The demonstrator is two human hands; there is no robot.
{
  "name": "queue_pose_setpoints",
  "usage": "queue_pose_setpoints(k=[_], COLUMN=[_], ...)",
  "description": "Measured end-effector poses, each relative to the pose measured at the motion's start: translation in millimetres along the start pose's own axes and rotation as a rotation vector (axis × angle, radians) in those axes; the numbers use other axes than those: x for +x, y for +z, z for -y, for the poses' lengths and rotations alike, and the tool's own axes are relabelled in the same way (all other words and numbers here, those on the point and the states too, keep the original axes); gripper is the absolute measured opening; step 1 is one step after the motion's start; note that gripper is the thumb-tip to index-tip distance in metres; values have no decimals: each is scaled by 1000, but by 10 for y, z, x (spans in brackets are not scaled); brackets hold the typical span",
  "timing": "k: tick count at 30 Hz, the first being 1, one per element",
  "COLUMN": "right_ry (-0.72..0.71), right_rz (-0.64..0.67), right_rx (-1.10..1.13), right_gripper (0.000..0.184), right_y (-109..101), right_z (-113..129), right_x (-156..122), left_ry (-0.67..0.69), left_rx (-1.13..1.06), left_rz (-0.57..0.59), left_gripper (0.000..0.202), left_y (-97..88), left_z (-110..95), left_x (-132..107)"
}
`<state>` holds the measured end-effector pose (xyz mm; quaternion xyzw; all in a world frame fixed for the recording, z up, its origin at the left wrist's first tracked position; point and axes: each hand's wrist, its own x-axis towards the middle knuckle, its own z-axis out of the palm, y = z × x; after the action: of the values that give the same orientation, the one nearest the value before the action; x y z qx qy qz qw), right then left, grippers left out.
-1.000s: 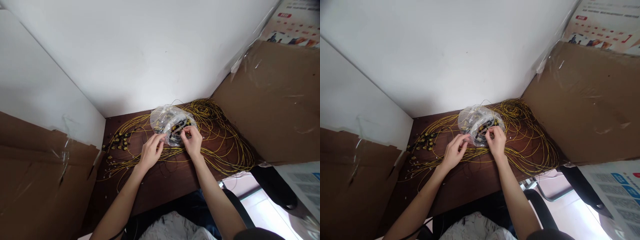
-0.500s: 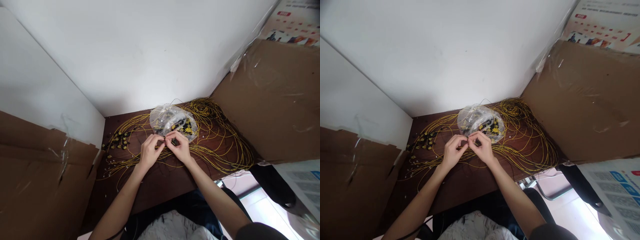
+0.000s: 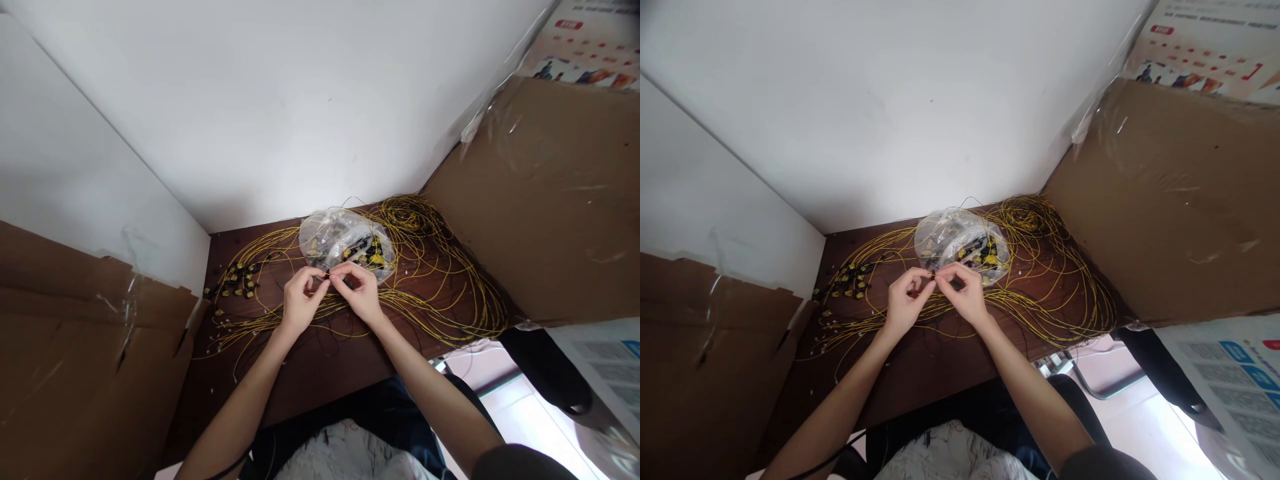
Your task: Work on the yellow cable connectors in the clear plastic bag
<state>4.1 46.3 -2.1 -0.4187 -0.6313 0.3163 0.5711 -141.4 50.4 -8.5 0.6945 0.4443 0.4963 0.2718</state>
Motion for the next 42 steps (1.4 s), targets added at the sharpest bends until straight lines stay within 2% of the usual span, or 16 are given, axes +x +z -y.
queue_pose_setpoints(k=[5, 19, 27, 34, 42], right_ry=[-6, 30, 77, 133, 163], right_rz=[25, 68, 66, -7, 5], right_rx=[-33, -56, -56, -87, -79], right_gripper=[5, 8, 11, 12, 13], right_y=[14, 11, 6, -9, -6], right_z=[1, -23, -20, -51, -76], right_x=[-12, -17, -18, -17, -24], left_ry=[-33, 119, 0, -104, -116], left_rx=[-18, -41, -125, -124, -132], left_rz=[-20, 16, 52, -3, -15], left_gripper=[12, 8, 16, 17, 16], left_y=[-22, -87, -42, -41, -39], left_z=[4, -17, -12, -18, -2], left_x=[24, 66, 37, 62, 66])
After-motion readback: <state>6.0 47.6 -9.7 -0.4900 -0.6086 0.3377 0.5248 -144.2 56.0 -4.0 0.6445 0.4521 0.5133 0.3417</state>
